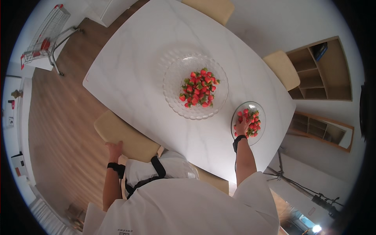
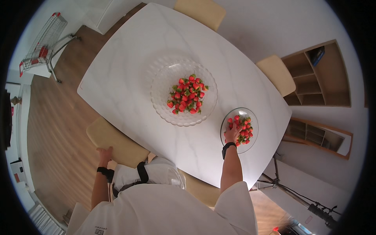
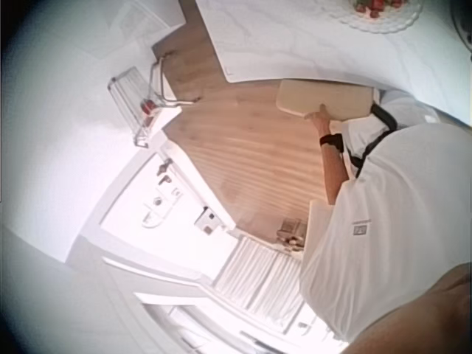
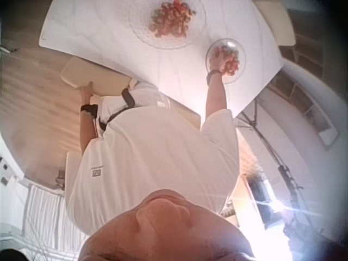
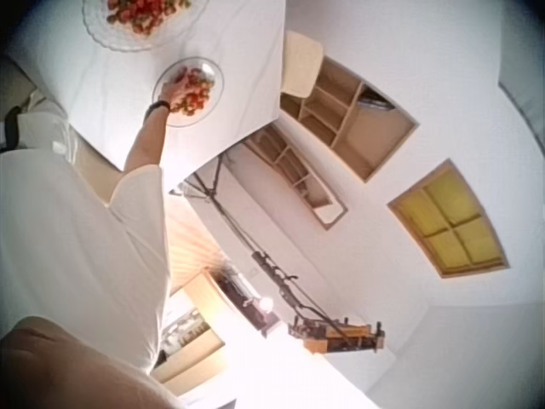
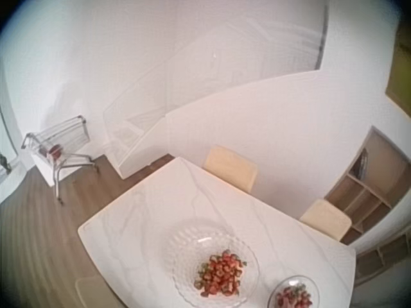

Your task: The person places a small orange bowl into a drawer and closes it. They then walk to a dining table and transfer strawberries one by one from a small glass bowl into a larger glass bowl, arranging them carefully.

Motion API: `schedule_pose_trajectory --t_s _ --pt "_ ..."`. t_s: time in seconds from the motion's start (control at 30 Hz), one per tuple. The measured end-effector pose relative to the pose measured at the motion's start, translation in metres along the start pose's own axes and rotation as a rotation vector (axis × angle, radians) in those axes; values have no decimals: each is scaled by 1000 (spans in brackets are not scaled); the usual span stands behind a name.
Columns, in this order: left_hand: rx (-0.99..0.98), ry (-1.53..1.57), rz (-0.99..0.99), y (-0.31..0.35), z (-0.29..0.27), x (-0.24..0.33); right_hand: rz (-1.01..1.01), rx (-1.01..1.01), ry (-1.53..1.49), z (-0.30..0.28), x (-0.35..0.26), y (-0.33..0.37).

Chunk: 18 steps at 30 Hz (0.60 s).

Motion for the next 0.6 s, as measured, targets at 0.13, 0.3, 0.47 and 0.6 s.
schedule_pose_trajectory --t_s 0.13,0.3,0.47,0.6 --pt "-50 -67 56 -1 5 4 -21 32 -90 -1 16 -5" --pt "2 -330 276 -15 7 -36 57 141 -340 -5 29 -29" --pt "35 -177 218 22 -6 46 255 51 -819 -46 -36 22" --pt "68 -218 302 16 -6 35 31 -265 -1150 -21 -111 15"
Point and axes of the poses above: each hand's wrist, its own y-axis away from the middle knuckle, its own z-axis out of the palm, x = y × z, the point moved 7 cm from there along -y, towards the middle knuckle, and after that the axes turned 12 degrees about z, right-handed, at the moved point
